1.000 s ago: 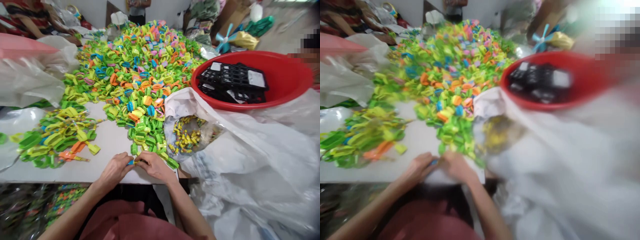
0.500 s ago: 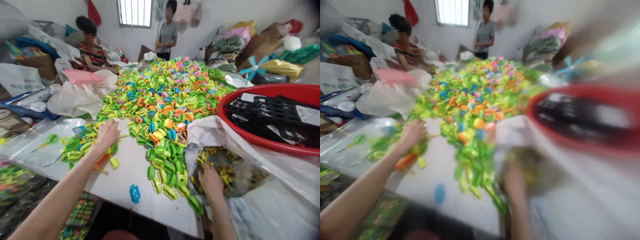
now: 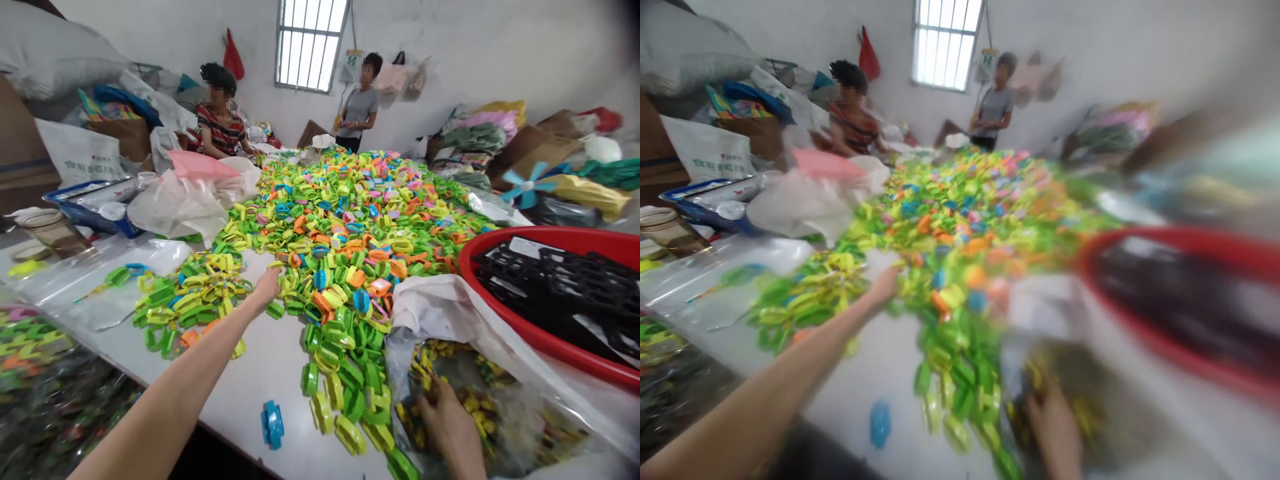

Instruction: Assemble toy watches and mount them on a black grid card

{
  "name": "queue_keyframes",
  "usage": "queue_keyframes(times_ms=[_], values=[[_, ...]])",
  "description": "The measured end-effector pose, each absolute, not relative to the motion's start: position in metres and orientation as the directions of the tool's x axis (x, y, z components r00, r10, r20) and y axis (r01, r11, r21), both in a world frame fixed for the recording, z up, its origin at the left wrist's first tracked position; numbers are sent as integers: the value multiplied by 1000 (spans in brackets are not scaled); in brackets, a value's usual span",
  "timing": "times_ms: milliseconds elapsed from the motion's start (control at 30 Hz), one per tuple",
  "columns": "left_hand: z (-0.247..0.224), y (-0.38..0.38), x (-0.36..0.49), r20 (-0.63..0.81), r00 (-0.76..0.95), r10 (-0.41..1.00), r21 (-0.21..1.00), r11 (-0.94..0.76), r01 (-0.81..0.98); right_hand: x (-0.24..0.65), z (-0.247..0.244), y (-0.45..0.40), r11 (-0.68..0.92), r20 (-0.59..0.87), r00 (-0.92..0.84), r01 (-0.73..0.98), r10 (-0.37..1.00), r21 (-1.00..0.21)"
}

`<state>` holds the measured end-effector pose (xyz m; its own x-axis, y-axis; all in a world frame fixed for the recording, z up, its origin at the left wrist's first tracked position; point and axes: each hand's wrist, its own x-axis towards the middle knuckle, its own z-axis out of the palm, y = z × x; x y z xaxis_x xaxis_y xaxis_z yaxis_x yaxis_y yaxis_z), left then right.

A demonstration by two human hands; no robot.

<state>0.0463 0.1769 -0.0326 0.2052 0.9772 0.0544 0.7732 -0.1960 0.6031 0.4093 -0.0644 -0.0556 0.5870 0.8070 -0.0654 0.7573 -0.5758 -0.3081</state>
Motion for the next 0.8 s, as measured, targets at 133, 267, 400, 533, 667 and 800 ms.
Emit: queue_keyframes(times_ms=[133, 267, 400, 533, 667, 800], values=[[-22, 155, 29, 133, 168, 977, 635, -214, 742, 403, -51, -72, -456, 54, 587, 680, 807, -574], [-30, 108, 20, 134, 159, 978, 742, -205, 639, 342, -35, -67, -255, 61, 446, 612, 893, -749], [-67, 49, 26, 13, 157, 987, 897, -80, 434, 261, -22, -65, -88, 25, 192, 556, 981, -826], [-85, 15, 24, -74, 131, 989, 899, 9, 438, 225, -17, -74, -15, -21, -4, 571, 1000, -821], [-62, 15, 14, 116, 262, 958, 682, -268, 680, 228, -18, -82, -29, -95, -77, 606, 993, -795], [-40, 27, 17, 24, 669, 743, 336, -637, 694, 227, -19, -81, 13, -86, -134, 609, 987, -793]])
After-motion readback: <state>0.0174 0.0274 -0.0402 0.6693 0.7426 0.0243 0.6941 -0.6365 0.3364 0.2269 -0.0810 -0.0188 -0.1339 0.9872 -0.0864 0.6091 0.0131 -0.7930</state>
